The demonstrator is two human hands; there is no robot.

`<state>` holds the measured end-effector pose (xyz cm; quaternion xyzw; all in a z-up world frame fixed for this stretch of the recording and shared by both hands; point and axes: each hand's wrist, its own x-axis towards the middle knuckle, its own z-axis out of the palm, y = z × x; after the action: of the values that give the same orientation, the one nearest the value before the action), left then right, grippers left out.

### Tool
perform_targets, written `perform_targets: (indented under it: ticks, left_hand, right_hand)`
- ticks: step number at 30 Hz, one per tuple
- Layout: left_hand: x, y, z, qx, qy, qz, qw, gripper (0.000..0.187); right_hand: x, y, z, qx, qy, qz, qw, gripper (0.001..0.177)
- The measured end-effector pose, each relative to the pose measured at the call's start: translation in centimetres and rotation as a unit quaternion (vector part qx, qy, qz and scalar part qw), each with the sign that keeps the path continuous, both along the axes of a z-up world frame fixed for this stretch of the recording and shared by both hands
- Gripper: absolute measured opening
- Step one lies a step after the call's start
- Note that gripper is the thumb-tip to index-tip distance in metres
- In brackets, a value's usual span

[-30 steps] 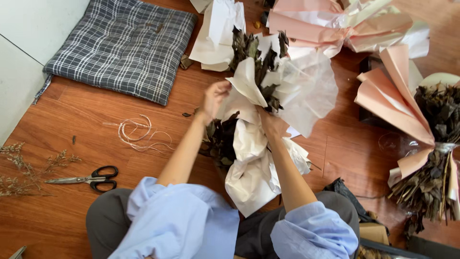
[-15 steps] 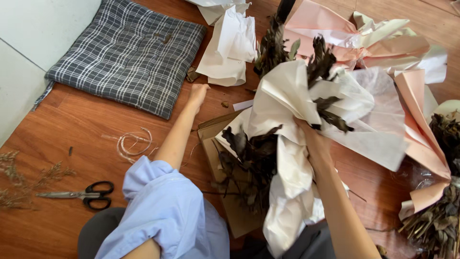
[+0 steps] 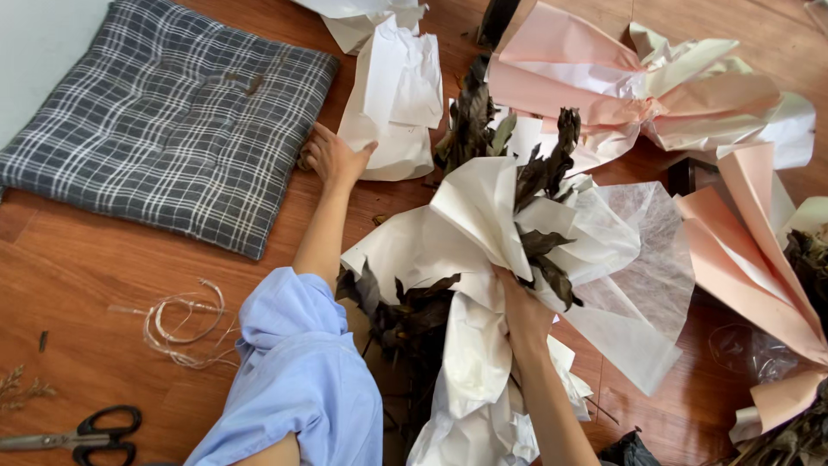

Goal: The person sits on the floor and wraps a bundle of dried flowers with white tissue paper and a pink ribbon. They adjust the paper layers, tie the ribbon, and smooth the wrapping to complete the bouquet.

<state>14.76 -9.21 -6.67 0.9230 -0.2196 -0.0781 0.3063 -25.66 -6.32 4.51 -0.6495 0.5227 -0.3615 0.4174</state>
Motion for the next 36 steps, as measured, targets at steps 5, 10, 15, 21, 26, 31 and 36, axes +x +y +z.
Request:
perform_targets:
  ticks: [5, 10, 15, 21, 26, 31, 36]
  left_hand:
    - [1.5, -2.4, 3.6, 0.028, 0.054, -0.031, 0.998, 0.115]
    - [3.5, -5.6, 4.2, -0.012, 0.114, -0.043, 0.992, 0.113]
    - [2.8, -5.7, 0.5, -0.076, 0.222, -0.068, 0.970, 0.052]
    - [2.1, -1.1, 3.7, -0.236, 0.262, -0.157, 0.923, 0.055]
    - [-0.2, 4.9, 10.9, -0.320, 0.087, -0.311, 0.891, 0.058]
    - [-4.4, 12.5, 19.6, -0.290, 0.104, -0.326, 0.894, 0.057]
    - [-14.8, 19.9, 23.2, 0.048, -0.114, -0.382, 0.916, 0.075]
  right_hand:
    - [0.2, 1.0, -0.1, -0.053, 0.070, -0.016, 0.996, 0.029]
    - [0.5, 1.4, -1.6, -0.054, 0.089, -0.024, 0.994, 0.025]
    - [1.2, -0.7, -5.2, 0.000, 0.189, -0.020, 0.982, 0.031]
    - [3.5, -3.0, -6.5, 0.090, 0.331, -0.028, 0.939, 0.053]
    - [4.8, -3.1, -3.3, 0.176, 0.289, -0.061, 0.939, 0.073]
    - [4.9, -3.5, -1.4, 0.185, 0.239, -0.064, 0.951, 0.075]
    - [5.4, -4.9, -3.2, 0.167, 0.224, -0.075, 0.957, 0.079]
